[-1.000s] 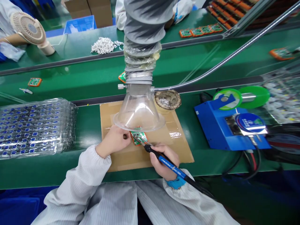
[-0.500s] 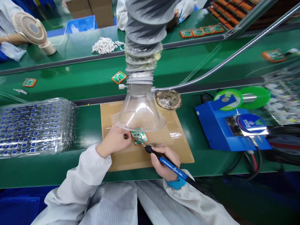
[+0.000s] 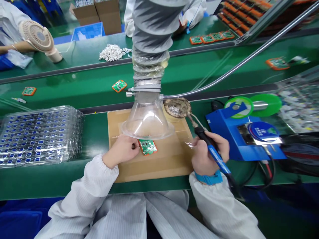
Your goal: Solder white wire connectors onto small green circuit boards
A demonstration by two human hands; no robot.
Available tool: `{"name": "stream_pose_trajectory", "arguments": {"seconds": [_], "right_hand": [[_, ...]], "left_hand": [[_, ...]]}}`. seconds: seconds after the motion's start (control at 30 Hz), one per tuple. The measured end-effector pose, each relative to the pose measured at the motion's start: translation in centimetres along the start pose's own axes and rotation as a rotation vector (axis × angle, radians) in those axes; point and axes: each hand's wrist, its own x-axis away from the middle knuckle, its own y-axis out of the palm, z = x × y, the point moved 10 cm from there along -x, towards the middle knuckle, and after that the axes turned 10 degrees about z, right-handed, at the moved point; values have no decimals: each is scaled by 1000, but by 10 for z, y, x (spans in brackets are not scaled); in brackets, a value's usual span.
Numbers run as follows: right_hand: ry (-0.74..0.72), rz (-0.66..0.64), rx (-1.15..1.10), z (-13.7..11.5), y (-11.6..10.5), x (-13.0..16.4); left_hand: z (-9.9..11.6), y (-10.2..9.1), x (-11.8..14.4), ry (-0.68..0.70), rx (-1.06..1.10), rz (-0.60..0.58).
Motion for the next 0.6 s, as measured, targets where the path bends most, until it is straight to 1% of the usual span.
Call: {"name": "stream_pose_trajectory", "arguments": {"seconds": [0.1,0.13,0.2,0.27,0.33,0.37,0.4,0.43,0.47,0.53,0.57,0.6], "right_hand": [[76,-94,42,12,20,-4],[112,-111,23,16,23,-3],[159,-100,-39,21,24,-1],[168,-67,-75,21,19,0],[170,-45,-84,20,16,0],[173,-34,-83,19,14,0],[178,-26,-84,19,13,0],[184,-21,-89,18,13,0],[189,-17,-97,17,13,0],[198,-10,-116,15,12,0],[200,-6,-125,14,12,0],[202,-10,-130,13,13,1]], "left_hand": [[5,0,6,37,-101,13],[5,-2,8,27,-109,30],[-3,-7,13,-47,-49,35],[-17,-8,18,-178,145,-29],[-33,-8,23,-332,458,-119],[-42,-12,25,-412,620,-127],[-53,-19,25,-490,759,-94],[-66,-29,23,-559,863,-22],[-81,-42,20,-614,925,81],[-108,-72,7,-667,943,320],[-117,-86,-4,-667,911,421],[-122,-98,-19,-657,868,499]]}}
